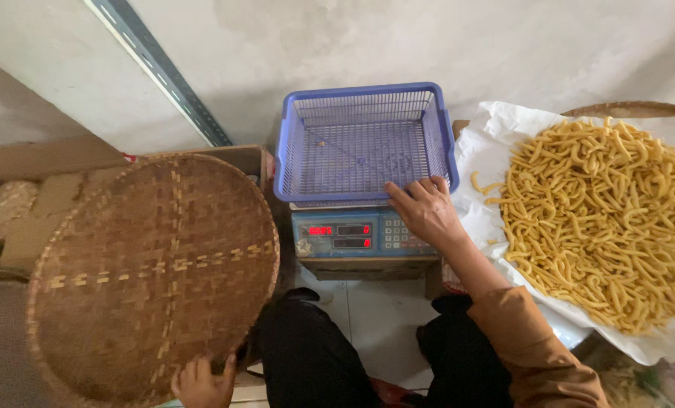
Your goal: The person sits on the floor and fills clear plastic bags with yellow corn snack sticks from a large pile on paper, then weighs each filled bag on a digital scale and places the sealed bags into a basket and onto trays with other finished bags.
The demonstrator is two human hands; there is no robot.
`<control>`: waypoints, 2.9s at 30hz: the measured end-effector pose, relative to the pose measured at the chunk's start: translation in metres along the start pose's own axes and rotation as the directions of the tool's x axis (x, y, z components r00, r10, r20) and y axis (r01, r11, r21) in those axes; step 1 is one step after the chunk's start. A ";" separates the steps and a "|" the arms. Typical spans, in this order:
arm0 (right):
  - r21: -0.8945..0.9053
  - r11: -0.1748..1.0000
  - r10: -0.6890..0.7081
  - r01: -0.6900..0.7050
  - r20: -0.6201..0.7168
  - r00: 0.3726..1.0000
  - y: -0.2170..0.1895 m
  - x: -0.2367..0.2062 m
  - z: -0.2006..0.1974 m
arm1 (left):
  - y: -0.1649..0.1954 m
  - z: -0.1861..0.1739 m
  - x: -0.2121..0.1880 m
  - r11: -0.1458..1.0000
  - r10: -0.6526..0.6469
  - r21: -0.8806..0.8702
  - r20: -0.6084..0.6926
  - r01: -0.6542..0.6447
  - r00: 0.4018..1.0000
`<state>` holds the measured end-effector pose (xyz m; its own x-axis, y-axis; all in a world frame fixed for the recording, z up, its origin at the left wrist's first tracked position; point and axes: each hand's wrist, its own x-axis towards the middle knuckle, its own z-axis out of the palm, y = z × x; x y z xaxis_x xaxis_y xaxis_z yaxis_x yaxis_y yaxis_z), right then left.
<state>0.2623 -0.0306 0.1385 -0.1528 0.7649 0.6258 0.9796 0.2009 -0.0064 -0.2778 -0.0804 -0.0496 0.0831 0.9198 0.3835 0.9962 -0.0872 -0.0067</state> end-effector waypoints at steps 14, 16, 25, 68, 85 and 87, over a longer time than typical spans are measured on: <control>0.340 0.651 0.756 -0.679 -0.211 0.619 0.003 -0.248 -0.129 | 0.254 -0.133 0.109 0.346 0.197 -0.825 -0.401 -0.446 0.895; 0.686 0.286 0.948 -0.669 -0.104 0.300 0.013 -0.316 -0.139 | 0.316 -0.151 0.107 0.149 0.320 -0.866 -0.415 -0.478 0.852; 0.436 -0.127 0.963 -0.891 0.268 -0.006 0.010 -0.459 -0.102 | 0.565 -0.138 0.026 -0.308 0.667 -0.894 0.041 0.325 0.744; 0.208 0.529 0.848 -0.823 -0.167 0.503 0.011 -0.361 -0.052 | 0.570 -0.094 -0.017 0.043 0.862 -0.576 -0.392 -0.816 0.322; -0.205 0.657 0.752 -0.725 0.108 0.651 0.036 -0.345 -0.052 | 0.591 -0.082 -0.022 0.156 0.763 -0.580 -0.444 -0.800 0.470; -0.239 0.672 0.739 -0.701 0.262 0.620 0.033 -0.342 -0.049 | 0.592 -0.083 -0.022 0.160 0.756 -0.571 -0.454 -0.805 0.472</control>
<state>0.3538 -0.3158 -0.0376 0.5954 0.7833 0.1788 0.7968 -0.5470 -0.2568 0.3079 -0.1843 0.0150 0.7800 0.1947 0.5947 0.0771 -0.9730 0.2175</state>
